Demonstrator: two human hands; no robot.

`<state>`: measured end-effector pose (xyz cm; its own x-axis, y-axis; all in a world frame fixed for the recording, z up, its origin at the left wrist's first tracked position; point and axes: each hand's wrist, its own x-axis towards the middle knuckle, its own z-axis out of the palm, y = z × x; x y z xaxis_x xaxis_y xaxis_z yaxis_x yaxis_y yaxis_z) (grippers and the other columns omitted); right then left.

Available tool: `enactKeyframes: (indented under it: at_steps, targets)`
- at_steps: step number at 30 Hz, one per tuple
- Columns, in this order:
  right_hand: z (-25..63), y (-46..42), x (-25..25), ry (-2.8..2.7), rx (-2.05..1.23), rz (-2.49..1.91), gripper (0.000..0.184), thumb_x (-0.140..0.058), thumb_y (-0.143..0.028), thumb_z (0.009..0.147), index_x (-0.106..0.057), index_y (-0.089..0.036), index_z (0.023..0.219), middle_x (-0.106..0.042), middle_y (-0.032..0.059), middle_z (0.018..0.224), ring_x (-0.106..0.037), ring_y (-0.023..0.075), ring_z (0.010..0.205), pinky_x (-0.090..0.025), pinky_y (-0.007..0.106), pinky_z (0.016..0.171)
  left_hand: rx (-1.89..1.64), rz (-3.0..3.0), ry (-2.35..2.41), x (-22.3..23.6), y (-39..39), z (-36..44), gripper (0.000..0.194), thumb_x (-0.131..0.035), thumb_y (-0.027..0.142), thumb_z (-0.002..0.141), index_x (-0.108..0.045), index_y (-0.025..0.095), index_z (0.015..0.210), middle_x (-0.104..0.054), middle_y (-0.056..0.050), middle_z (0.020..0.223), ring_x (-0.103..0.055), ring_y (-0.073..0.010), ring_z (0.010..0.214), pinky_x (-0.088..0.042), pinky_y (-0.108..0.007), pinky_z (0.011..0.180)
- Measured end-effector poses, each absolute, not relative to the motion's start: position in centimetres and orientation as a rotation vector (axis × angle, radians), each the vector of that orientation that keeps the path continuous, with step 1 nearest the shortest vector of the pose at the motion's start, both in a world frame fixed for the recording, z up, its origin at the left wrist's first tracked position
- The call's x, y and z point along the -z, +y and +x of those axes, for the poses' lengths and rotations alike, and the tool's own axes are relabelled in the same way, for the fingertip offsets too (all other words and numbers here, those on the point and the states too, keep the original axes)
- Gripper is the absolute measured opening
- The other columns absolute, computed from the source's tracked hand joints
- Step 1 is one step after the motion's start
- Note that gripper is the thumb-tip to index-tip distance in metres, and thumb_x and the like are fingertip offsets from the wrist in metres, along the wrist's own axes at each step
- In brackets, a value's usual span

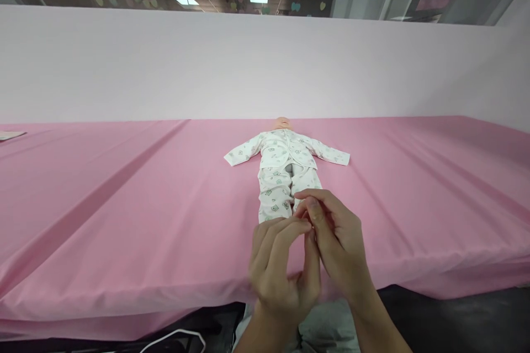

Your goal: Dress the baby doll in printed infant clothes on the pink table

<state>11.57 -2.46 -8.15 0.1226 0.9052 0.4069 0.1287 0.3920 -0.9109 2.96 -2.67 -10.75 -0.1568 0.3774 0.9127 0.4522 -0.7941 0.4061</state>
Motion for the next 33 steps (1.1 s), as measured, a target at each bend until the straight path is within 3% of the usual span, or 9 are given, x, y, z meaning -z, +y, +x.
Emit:
enactKeyframes:
  at_steps: [8,15,25,33]
  targets:
    - [11.88,-2.21,8.01,-1.355,-0.712,-1.044,0.018,-0.046,-0.027,0.089,-0.062,-0.020,0.093,-0.062,0.0016,0.074,-0.061,0.0120,0.069,-0.052,0.020,0.059,2.095,-2.059,-1.010,10.84,-2.01,2.64,0.023,-0.061,0.000,0.073,-0.062,0.015,0.091,-0.066,-0.004,0.085,-0.062,-0.0129,0.079,-0.053,-0.025,0.066]
    - [12.14,-2.25,7.44,-1.374,-0.689,-1.018,0.014,-0.049,-0.021,0.086,-0.062,-0.018,0.090,-0.061,-0.0003,0.067,-0.058,0.0086,0.059,-0.050,0.017,0.053,2.262,-2.180,-0.965,10.86,-2.31,2.34,0.025,-0.059,-0.004,0.073,-0.059,0.016,0.088,-0.063,-0.002,0.083,-0.061,-0.0126,0.081,-0.054,-0.026,0.069]
    - [12.01,-2.52,7.36,-1.339,-0.683,-1.073,0.012,-0.053,-0.026,0.085,-0.062,-0.020,0.091,-0.065,0.0025,0.075,-0.063,0.0120,0.067,-0.051,0.018,0.053,2.348,-2.199,-1.104,10.46,-2.25,2.05,0.025,-0.062,-0.001,0.070,-0.049,0.016,0.084,-0.059,0.000,0.080,-0.061,-0.0119,0.080,-0.053,-0.028,0.074]
    - [12.51,-2.49,7.32,-1.361,-0.911,-0.956,0.012,-0.052,-0.027,0.087,-0.061,-0.021,0.093,-0.060,-0.0017,0.068,-0.058,0.0082,0.060,-0.049,0.016,0.052,2.379,-2.202,-1.003,10.15,-2.48,2.06,0.031,-0.061,-0.005,0.067,-0.046,0.016,0.085,-0.059,0.000,0.079,-0.059,-0.0125,0.077,-0.051,-0.029,0.068]
